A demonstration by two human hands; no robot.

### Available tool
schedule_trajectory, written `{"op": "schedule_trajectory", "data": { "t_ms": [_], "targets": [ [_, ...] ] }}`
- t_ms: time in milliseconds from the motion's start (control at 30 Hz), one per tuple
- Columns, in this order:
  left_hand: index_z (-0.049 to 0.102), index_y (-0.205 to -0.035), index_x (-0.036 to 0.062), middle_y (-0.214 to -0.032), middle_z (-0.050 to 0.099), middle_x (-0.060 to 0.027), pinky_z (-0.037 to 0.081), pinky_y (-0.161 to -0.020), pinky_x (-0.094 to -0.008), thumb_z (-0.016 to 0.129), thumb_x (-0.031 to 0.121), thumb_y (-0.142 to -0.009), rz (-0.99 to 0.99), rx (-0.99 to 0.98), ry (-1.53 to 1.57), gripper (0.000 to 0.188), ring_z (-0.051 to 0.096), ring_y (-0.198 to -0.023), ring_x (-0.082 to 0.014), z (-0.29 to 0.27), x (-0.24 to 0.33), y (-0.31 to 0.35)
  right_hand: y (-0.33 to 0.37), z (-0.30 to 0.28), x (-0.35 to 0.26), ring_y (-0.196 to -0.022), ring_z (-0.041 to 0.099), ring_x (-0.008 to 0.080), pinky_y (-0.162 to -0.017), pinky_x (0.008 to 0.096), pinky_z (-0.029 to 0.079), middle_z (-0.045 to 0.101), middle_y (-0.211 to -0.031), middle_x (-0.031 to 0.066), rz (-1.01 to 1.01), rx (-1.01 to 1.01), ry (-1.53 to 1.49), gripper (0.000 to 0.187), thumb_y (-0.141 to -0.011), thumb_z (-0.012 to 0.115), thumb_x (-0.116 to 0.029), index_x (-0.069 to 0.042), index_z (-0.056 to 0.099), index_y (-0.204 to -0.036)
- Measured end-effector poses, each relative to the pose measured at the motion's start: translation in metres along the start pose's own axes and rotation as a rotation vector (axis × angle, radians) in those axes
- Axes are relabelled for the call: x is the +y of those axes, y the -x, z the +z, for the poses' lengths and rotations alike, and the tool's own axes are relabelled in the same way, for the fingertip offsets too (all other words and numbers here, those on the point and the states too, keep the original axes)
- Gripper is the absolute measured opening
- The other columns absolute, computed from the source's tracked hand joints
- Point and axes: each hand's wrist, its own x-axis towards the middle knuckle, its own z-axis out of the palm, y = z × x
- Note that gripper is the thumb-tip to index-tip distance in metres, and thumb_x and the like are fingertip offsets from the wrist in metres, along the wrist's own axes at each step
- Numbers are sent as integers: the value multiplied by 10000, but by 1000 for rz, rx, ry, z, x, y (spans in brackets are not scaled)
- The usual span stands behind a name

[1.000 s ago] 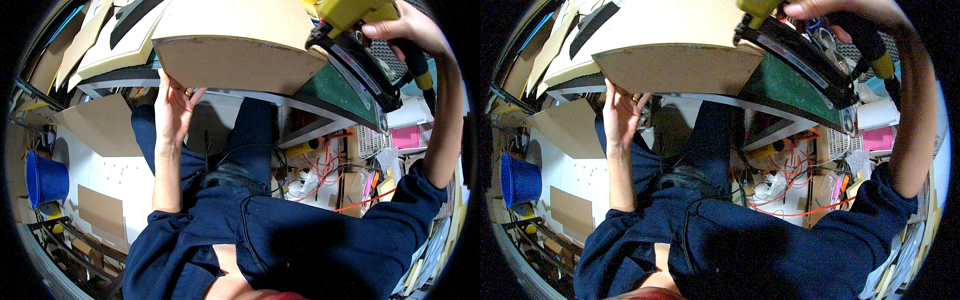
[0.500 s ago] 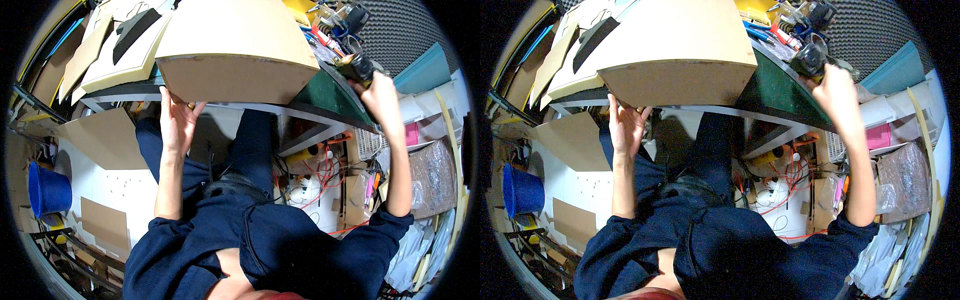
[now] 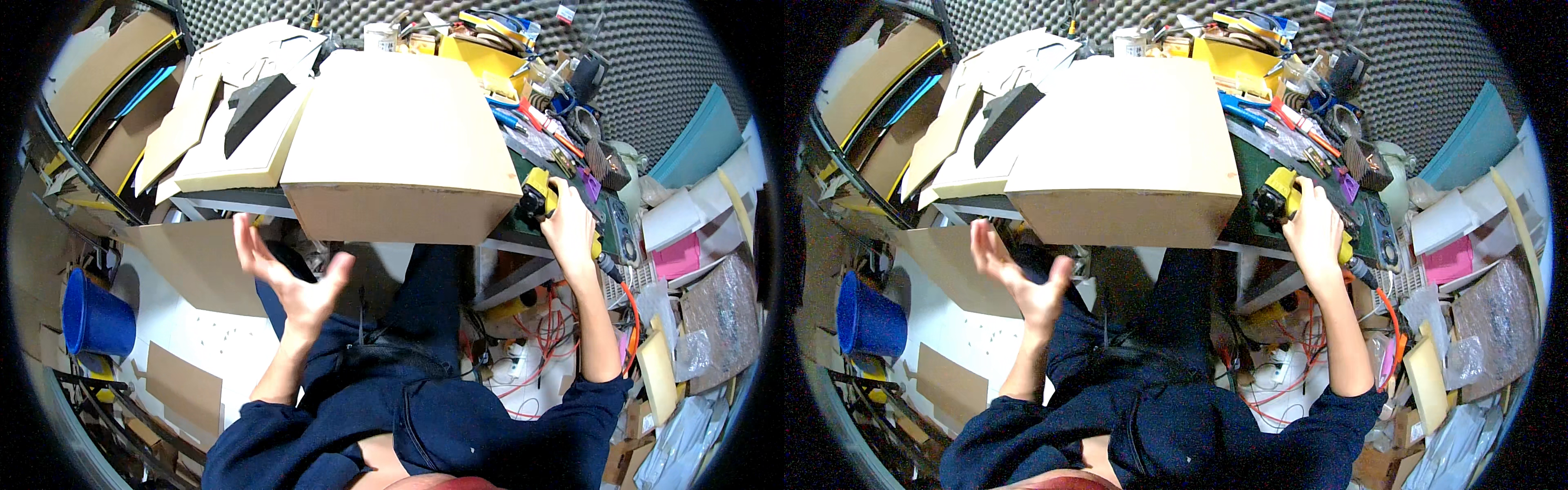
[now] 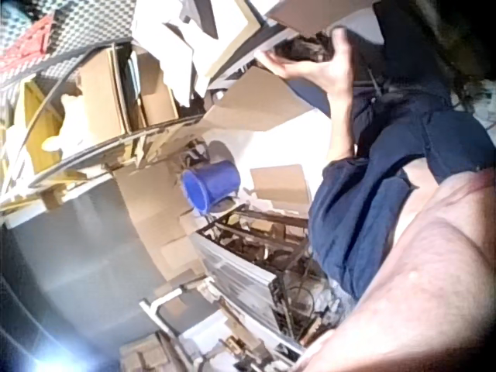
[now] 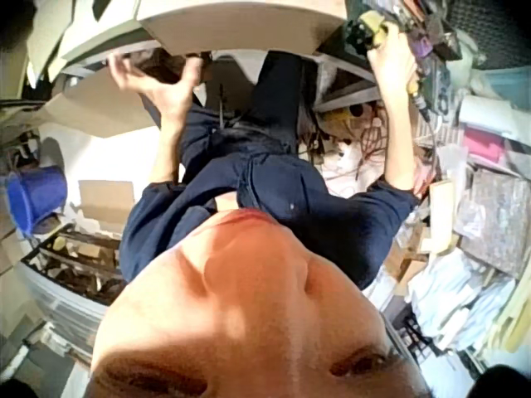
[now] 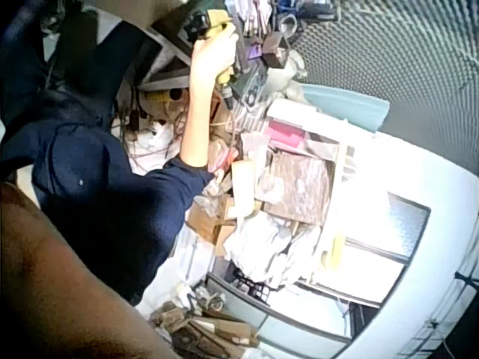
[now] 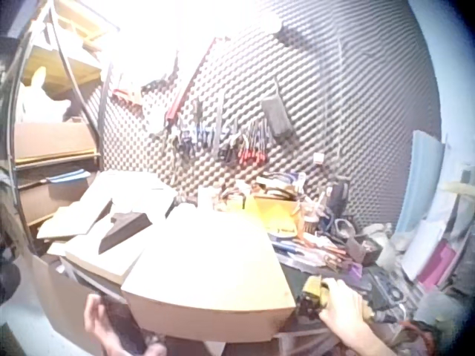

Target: The person assembles a rectangular cardboard box by attaching side panels to a base using a pneumatic nail gun. They then apply a white adhesive or sealant to the interior seams of the box using a brush.

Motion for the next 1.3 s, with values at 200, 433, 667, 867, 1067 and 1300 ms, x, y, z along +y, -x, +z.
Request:
{"op": "schedule_trajectory", "data": {
  "t_ms": [200,433,667,867,1067,1300],
  "targets": [
    [236,-1416,401,-1512,0,-183,-131,-1089,-568,818,484,-549,926,-493,-616,1047,-54,-1399,-364,20,19,-41,-4,-13,9,-862,600,346,-801,392,476,586,-914,181,6,-166,-261,605,-634,733,-106,-22,485,-1179],
    [245,-1421,377,-1441,252,-98,10,-1125,-544,807,420,-553,1044,-711,-713,1035,222,-1362,-259,35,37,-63,24,-28,8,-1013,485,310,-922,397,391,515,-1073,165,-2,-179,-305,765,-693,761,-171,-66,365,-1339],
    [286,-1412,270,-1379,263,-177,223,-1048,-499,849,324,-496,847,-694,-330,1076,278,-1272,-349,14,33,-121,71,-43,-26,-1072,506,258,-960,353,376,515,-1139,140,55,360,-563,503,-772,668,-41,-21,463,-1231],
    [326,-1368,81,-1338,394,-175,408,-955,-468,690,530,-682,147,-398,234,897,423,-1209,-306,-15,45,-216,102,-17,-22,-1033,527,226,-957,346,380,533,-1114,124,177,474,-752,383,-809,626,-31,-3,492,-1166],
    [407,-1312,79,-1200,471,-132,488,-848,-401,573,629,-774,-473,-237,603,787,506,-1097,-234,-44,11,-190,113,8,-32,-1006,528,194,-942,325,385,544,-1069,110,234,515,-992,302,-847,575,-10,19,493,-1136],
    [466,-1279,98,-1192,542,-81,471,-878,-333,608,562,-781,-893,-349,783,696,541,-1067,-180,-26,10,-116,132,42,-29,-953,529,167,-907,304,396,548,-1036,96,361,495,-1121,220,-895,523,-30,20,495,-1107]
  ]
}}
